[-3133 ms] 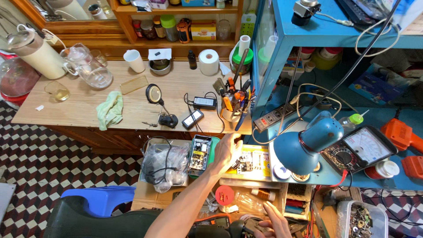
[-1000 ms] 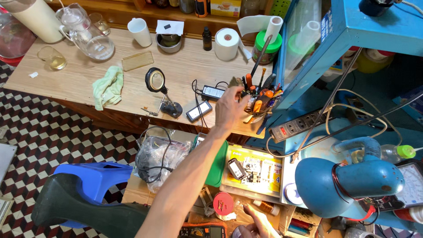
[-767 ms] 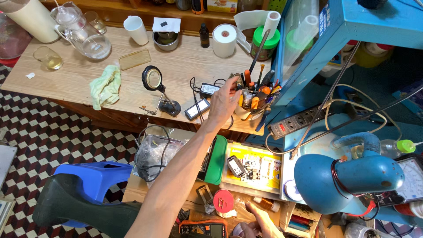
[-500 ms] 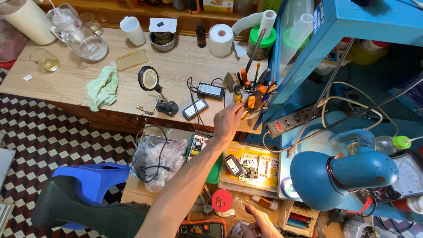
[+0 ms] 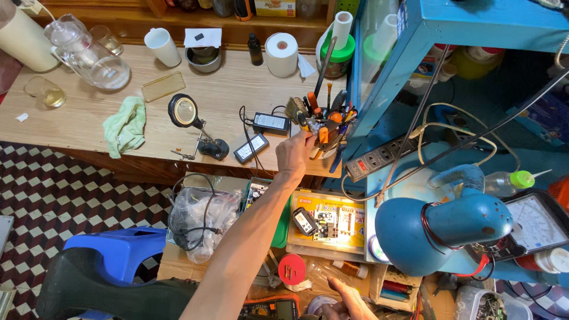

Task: The person works on the internal wiring of a disassembled electric fan motor, using a multimeter to test connections and a soldering iron to join wires. They repeatedly strip, twist, and solder wires while checking continuity.

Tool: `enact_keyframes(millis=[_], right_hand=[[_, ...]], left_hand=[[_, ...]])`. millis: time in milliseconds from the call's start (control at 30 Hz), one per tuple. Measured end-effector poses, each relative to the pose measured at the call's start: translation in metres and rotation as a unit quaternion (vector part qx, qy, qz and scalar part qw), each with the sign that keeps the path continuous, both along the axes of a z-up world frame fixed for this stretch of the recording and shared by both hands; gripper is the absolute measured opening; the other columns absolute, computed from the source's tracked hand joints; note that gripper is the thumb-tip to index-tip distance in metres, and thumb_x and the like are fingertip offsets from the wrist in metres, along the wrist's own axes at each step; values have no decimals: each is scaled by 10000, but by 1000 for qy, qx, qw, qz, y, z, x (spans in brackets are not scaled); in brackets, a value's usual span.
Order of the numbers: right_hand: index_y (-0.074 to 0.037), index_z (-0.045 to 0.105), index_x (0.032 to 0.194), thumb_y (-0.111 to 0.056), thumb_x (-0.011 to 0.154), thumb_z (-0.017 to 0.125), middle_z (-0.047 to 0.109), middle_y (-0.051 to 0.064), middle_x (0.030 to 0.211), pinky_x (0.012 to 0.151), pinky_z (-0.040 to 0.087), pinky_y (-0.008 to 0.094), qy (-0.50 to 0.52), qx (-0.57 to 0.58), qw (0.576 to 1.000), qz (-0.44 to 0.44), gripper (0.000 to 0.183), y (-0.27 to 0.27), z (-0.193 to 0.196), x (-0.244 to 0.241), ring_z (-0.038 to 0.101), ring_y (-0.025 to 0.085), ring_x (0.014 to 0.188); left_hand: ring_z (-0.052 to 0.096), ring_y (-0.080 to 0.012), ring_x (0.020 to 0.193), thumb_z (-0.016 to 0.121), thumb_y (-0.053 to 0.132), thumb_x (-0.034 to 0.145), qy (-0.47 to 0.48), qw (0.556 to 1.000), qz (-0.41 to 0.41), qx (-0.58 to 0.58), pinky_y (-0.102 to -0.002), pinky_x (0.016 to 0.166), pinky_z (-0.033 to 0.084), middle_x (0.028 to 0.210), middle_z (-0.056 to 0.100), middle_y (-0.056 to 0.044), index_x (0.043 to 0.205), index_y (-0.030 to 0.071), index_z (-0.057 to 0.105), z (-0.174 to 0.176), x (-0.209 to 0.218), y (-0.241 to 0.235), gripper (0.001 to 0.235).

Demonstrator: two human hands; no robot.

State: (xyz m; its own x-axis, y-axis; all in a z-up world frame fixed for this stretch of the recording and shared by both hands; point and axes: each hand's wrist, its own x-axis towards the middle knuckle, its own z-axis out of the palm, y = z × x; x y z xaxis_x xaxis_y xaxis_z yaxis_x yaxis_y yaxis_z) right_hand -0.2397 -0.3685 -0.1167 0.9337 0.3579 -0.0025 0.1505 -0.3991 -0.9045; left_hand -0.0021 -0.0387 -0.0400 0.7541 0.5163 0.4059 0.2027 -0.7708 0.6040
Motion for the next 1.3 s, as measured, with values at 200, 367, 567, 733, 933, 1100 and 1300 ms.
enact_keyframes(millis=[200,367,567,733,933,1100,1300], right_hand=[[-150,709,1272,-37,626,879,788,56,908,494,543,231,57,-51,997,3,678,4,28,6,722,86,528],[-158,665,1317,-43,699,833,767,51,1080,566,567,240,96,-82,991,34,650,4,57,7,750,83,598],[-145,705,1312,-83,785,790,774,47,903,672,602,234,116,-55,992,16,538,13,117,4,782,84,683],[-97,817,1155,-199,917,721,809,90,857,711,595,266,233,-38,971,-49,276,28,207,5,757,117,747],[18,711,1277,-94,1014,627,711,44,951,748,512,234,147,170,967,-118,298,18,270,-45,633,93,828],[55,718,1200,-26,1050,658,708,40,1065,819,519,221,81,251,951,-159,181,-3,291,-90,639,82,926],[51,676,1161,-18,1059,654,713,78,1084,832,542,227,68,341,915,-207,125,-31,277,-145,660,94,899]], left_hand=[[744,-283,707,732,244,934,-13,999,-26,26,-401,638,574,849,769,-117,1016,120,766,5,-11,7,154],[780,-234,790,752,198,927,-128,987,-29,-88,-318,662,593,862,772,-123,1062,99,749,18,-31,6,167],[762,-139,898,734,129,944,-199,941,-23,-273,-272,809,603,986,792,-80,1089,41,736,77,-86,-8,169],[739,-167,913,715,138,938,-144,814,-30,-561,-279,852,612,1011,763,-121,1121,-13,689,143,-182,-58,239],[739,-209,949,706,123,950,-15,599,-104,-794,-317,878,608,1066,740,-150,1198,-45,634,174,-301,-154,308],[739,-213,1025,688,104,979,28,471,-184,-863,-323,948,603,1121,729,-153,1208,-30,626,196,-338,-190,272],[745,-206,958,633,173,1016,109,587,-281,-752,-308,866,607,1079,737,-125,1246,-22,647,179,-375,-200,302]])
